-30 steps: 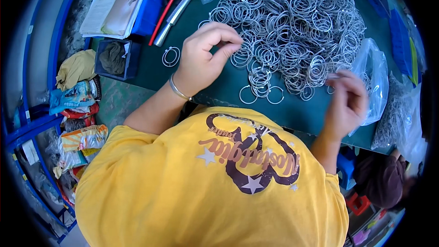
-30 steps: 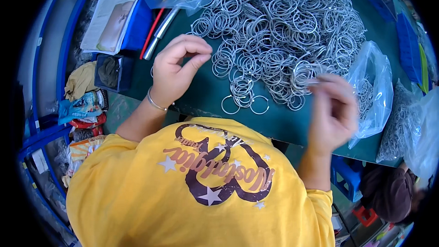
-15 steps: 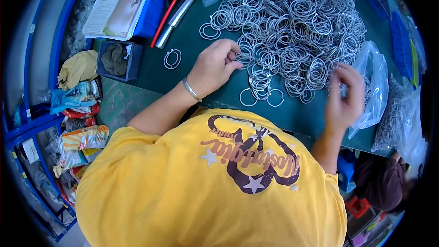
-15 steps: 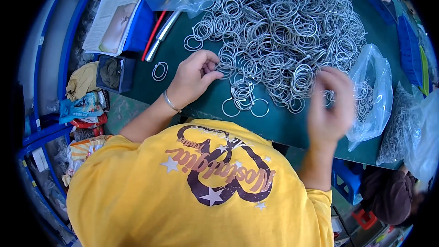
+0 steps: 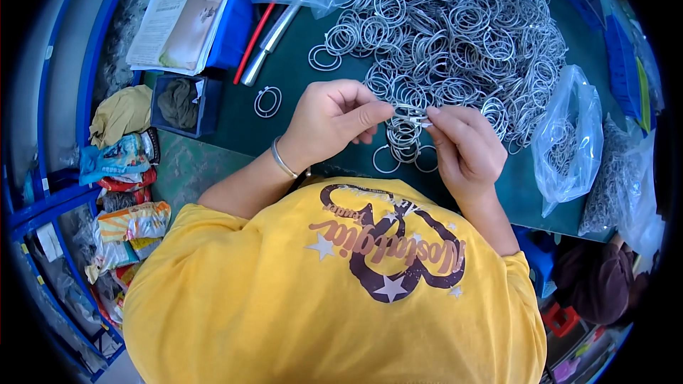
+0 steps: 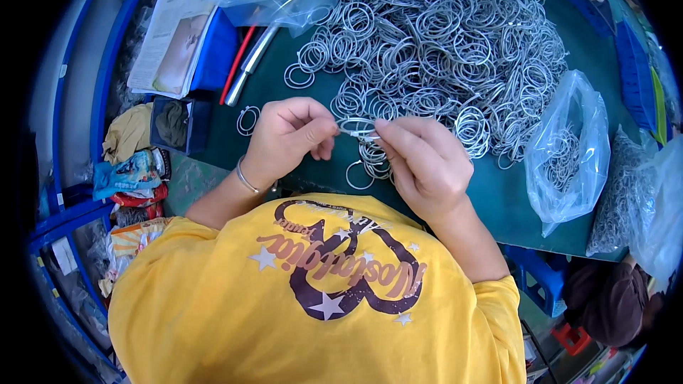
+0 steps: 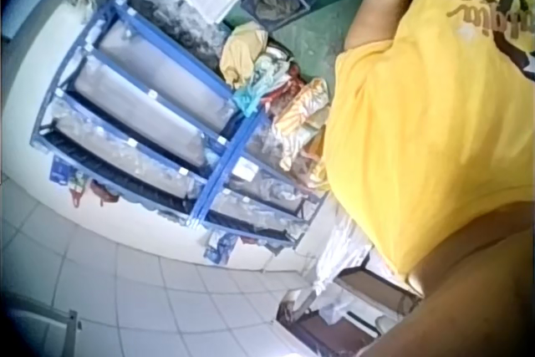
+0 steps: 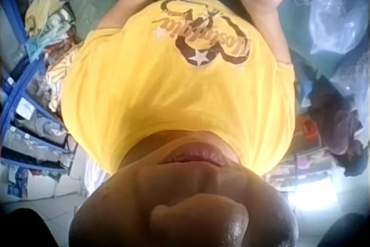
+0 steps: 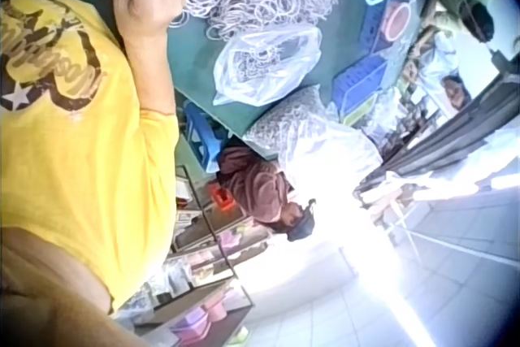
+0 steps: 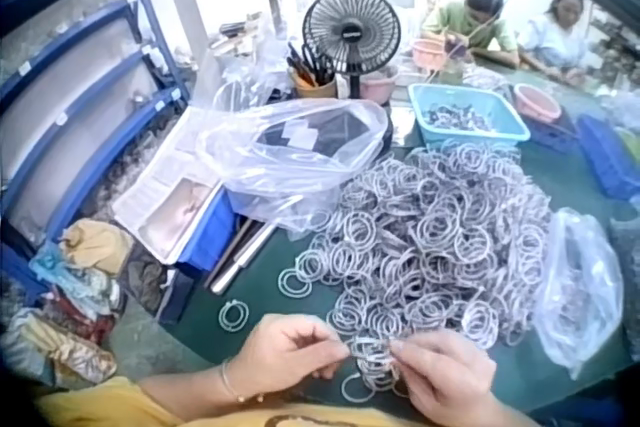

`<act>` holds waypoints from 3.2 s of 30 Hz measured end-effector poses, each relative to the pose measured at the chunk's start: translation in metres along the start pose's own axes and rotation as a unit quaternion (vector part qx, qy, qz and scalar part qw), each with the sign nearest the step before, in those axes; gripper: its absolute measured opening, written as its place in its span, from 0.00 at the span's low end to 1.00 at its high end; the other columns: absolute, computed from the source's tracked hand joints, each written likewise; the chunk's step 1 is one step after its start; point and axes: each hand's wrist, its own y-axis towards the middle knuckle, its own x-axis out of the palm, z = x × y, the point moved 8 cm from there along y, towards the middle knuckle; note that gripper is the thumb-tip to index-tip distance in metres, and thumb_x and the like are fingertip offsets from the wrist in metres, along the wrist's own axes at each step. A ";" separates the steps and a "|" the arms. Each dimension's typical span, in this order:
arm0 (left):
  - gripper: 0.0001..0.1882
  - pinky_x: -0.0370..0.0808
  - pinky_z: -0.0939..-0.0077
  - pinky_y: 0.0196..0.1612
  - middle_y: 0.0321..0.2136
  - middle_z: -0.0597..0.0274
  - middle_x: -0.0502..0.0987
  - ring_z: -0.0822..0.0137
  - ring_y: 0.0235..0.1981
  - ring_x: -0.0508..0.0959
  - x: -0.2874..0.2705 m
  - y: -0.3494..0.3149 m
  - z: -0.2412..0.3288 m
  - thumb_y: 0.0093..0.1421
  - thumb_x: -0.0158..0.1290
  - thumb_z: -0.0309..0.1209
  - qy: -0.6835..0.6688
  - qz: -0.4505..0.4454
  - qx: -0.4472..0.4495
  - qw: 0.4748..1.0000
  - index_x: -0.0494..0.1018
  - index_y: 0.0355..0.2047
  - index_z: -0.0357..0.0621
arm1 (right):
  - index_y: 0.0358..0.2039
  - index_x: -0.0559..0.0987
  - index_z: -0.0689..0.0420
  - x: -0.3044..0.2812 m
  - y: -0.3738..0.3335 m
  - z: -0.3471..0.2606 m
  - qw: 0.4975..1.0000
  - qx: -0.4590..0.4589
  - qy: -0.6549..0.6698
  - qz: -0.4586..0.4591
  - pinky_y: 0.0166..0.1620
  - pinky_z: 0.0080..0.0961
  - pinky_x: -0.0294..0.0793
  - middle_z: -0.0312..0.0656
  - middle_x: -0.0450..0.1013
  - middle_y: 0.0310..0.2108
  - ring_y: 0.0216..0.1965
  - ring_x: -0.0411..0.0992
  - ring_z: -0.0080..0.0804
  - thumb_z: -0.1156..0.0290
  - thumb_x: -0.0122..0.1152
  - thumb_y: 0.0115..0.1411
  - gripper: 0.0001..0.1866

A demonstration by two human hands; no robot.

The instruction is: The person threads metal rings together by hand at a table, repeatedly picking up individual rings from a large pile and linking them.

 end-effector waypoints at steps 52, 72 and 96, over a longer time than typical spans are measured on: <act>0.08 0.72 0.83 0.28 0.27 0.60 0.76 0.73 0.24 0.75 -0.001 0.000 0.038 0.46 0.63 0.19 0.237 0.070 0.261 0.933 0.74 0.26 0.36 | 0.37 0.77 0.62 0.018 0.003 0.012 0.988 0.126 0.064 -0.060 0.30 0.23 0.73 0.44 0.73 0.33 0.28 0.72 0.32 0.81 0.66 0.48 0.13; 0.09 0.76 0.83 0.26 0.24 0.56 0.78 0.72 0.22 0.78 0.012 0.006 -0.009 0.62 0.51 0.28 -0.168 -0.036 -0.071 0.983 0.75 0.32 0.34 | 0.31 0.78 0.63 0.001 0.003 0.008 0.999 0.026 0.037 -0.012 0.32 0.18 0.74 0.45 0.74 0.36 0.31 0.74 0.30 0.86 0.63 0.48 0.09; 0.07 0.71 0.78 0.29 0.27 0.61 0.74 0.66 0.27 0.75 0.022 0.004 0.013 0.49 0.61 0.24 0.287 -0.062 0.276 0.915 0.76 0.29 0.39 | 0.35 0.77 0.67 -0.204 -0.038 0.050 0.896 0.144 -0.277 0.317 0.44 0.22 0.74 0.47 0.77 0.36 0.37 0.75 0.29 0.82 0.60 0.56 0.06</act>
